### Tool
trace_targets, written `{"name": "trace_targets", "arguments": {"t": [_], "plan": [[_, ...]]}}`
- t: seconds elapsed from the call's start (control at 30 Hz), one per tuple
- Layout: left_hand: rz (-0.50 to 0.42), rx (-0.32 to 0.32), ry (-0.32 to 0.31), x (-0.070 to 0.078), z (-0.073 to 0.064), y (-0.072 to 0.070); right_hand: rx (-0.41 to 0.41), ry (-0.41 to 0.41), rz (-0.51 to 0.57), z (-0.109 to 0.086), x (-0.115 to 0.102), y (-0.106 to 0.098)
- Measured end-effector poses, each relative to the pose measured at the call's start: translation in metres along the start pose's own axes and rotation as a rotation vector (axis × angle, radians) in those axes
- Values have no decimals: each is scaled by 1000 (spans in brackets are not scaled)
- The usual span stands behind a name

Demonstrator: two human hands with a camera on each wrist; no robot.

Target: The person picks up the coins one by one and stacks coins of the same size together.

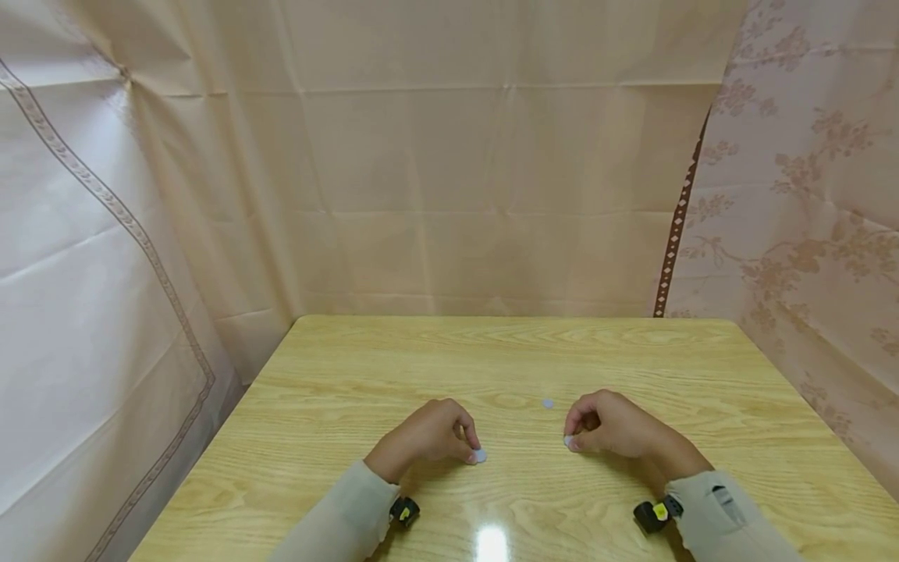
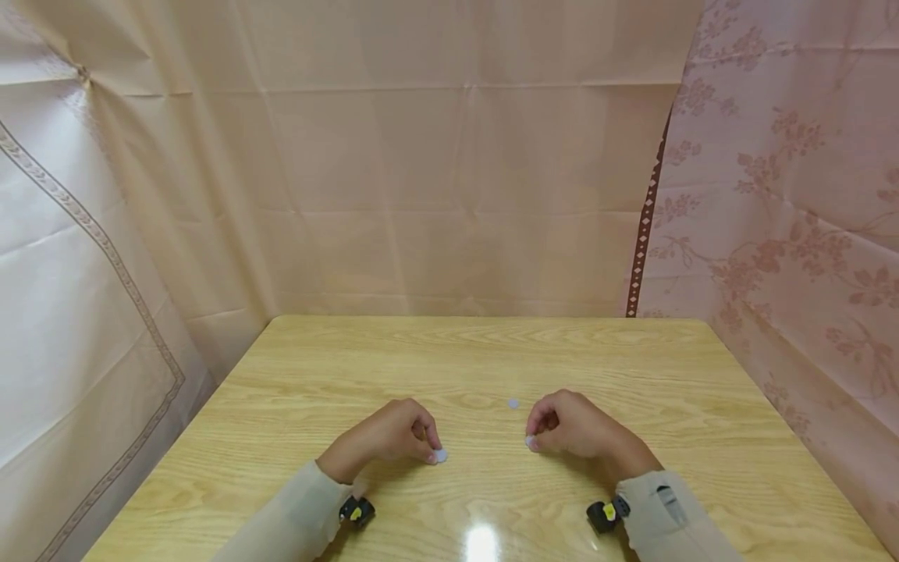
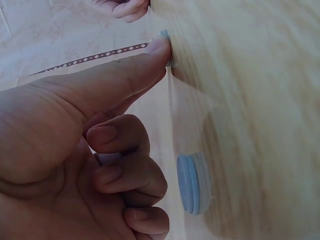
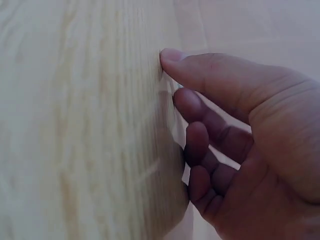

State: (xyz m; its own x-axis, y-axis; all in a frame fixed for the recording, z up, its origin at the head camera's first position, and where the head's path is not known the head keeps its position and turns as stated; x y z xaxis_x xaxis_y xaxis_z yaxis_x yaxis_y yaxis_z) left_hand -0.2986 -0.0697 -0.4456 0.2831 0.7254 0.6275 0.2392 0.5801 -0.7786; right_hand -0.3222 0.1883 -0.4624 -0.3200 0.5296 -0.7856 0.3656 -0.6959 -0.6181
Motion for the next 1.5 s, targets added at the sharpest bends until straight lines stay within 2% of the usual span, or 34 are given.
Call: {"name": "trace_targets", "arguments": {"t": [0.4,0.7,1.1,1.3,1.5], "plan": [[2,-2,-5,-1,1,0,5,-47,13,2,-3,2],[1,-8,-2,-3,2,1,10,-29,15,2,1,1],[-12,-12,-11,-4,1,2,1,-10,77,4,-2,6],[-16,-7,-10,-4,1,1,-5,-2,106,4,-7,8],[-13,-2,1,-3,1,1,-8,-30,121,3,-16,11]]}}
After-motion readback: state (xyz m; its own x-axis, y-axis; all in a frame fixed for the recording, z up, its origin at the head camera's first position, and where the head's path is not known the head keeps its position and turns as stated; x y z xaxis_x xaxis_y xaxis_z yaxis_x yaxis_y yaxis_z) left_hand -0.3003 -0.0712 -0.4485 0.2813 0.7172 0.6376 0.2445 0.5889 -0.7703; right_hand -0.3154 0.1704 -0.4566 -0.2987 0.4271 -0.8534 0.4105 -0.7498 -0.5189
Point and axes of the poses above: each hand's wrist, its own z-axis towards the middle knuckle, its own y-axis out of the palm, x = y × z, the point moved 8 cm from there along z, towards the middle knuckle, and after that the axes turned 10 degrees about x, right-handed, at the moved point
